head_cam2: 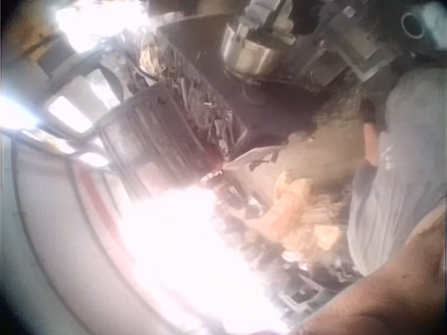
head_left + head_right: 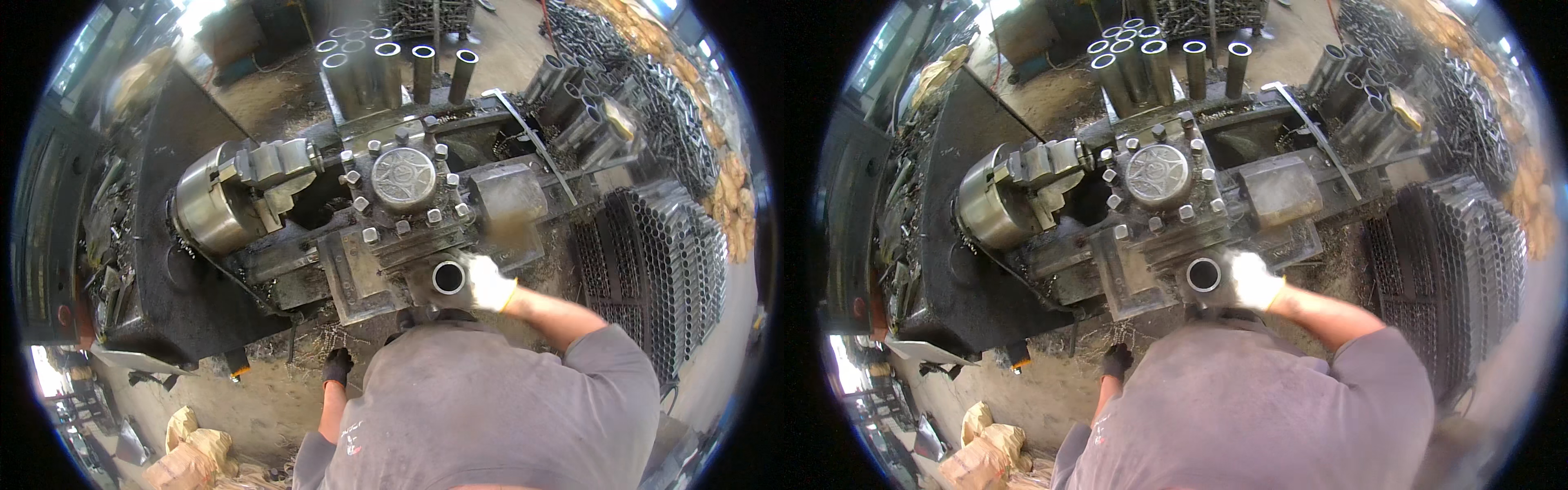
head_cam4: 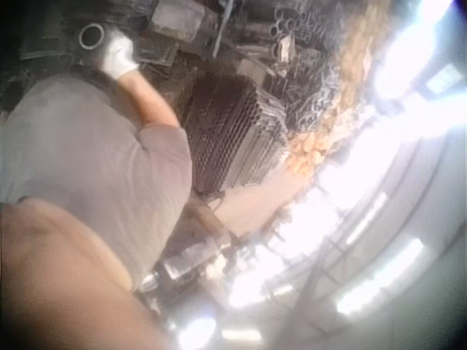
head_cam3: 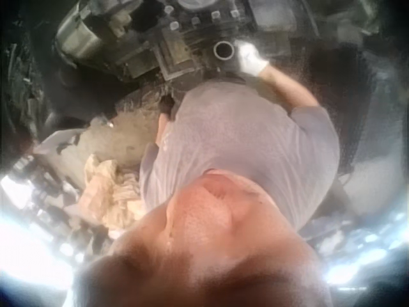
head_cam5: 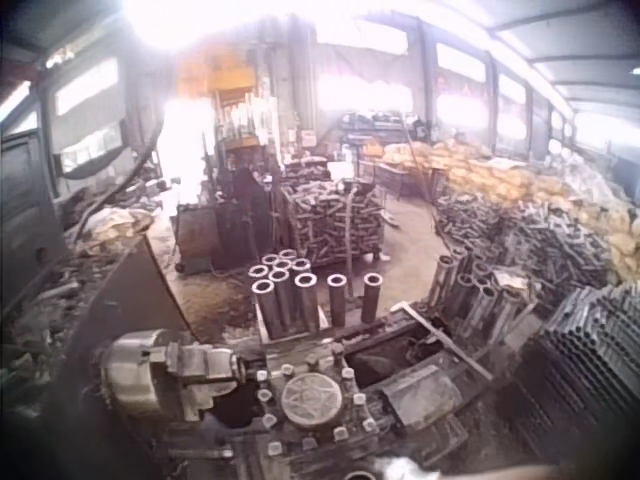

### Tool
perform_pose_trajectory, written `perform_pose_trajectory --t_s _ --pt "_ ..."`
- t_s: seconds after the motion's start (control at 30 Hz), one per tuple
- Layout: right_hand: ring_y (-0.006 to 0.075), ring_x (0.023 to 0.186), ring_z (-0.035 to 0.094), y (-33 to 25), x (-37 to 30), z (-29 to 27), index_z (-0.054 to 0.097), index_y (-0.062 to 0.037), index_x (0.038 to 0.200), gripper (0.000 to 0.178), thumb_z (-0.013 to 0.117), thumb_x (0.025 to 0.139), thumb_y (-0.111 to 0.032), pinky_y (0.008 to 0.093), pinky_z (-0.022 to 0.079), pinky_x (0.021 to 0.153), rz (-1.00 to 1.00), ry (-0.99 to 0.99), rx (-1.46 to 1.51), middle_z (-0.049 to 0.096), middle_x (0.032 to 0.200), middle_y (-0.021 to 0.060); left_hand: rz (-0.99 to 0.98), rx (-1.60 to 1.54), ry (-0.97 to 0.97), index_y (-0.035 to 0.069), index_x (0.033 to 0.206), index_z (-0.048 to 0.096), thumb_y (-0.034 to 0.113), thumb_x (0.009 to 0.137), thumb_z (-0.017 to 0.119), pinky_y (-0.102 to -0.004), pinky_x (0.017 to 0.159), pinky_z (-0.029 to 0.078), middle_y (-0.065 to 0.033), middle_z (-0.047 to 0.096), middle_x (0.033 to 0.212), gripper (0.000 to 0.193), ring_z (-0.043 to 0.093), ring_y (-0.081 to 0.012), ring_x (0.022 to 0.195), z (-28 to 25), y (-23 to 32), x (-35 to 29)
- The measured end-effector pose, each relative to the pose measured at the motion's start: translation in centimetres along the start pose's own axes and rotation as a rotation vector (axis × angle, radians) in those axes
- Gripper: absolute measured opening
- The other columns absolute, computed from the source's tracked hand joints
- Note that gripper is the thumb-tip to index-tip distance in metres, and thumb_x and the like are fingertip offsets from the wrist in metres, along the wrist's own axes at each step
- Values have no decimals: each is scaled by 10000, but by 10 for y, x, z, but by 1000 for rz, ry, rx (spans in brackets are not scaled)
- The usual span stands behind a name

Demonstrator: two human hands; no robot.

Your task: The person repeatedly loads metal tubes into a lathe chuck, secures them, and removes them after machining. They then place the processed tubes into a sack and carry the sack to a pile of other sacks. The person wears gloves and works in a metal fabrication workshop.

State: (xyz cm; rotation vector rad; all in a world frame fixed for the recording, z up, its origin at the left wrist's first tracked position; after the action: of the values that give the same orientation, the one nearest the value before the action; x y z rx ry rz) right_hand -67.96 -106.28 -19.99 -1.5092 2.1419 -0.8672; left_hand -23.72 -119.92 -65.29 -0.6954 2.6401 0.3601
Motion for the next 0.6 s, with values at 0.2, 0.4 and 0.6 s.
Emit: perform_pose_trajectory --t_s 0.2,0.4,0.6 --pt "316 839 759 -61 7 -62 718 -37 1030 483 917 626 -209 415 632 762 -373 101 44 756 944 153 -129 -99 -9 197 903 679 311 957 595 -488 780 541 -74 686 947 152 661 -285 993 8 -10 -21" --pt "267 770 758 -96 151 -173 677 -14 1128 417 848 779 -168 387 637 717 -395 124 -353 759 906 167 -244 -156 -35 173 946 693 316 951 638 -467 859 544 -96 715 972 154 678 -301 1018 12 -21 -26" --pt "372 795 759 -23 294 -86 775 -74 868 231 775 694 -226 470 602 701 -227 -199 -980 756 825 175 -516 -1077 521 161 989 666 342 984 609 -455 734 526 -69 700 918 190 666 -282 882 -44 -58 -58"
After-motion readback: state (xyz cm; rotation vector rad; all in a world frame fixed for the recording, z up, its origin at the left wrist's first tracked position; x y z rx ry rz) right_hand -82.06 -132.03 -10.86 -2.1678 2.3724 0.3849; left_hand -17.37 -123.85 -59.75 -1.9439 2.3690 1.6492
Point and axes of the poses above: each hand's wrist, its own x-axis towards the middle knuckle, its own z-axis out of the palm, y = z × x, the point moved 8 cm from there along x, towards the middle knuckle
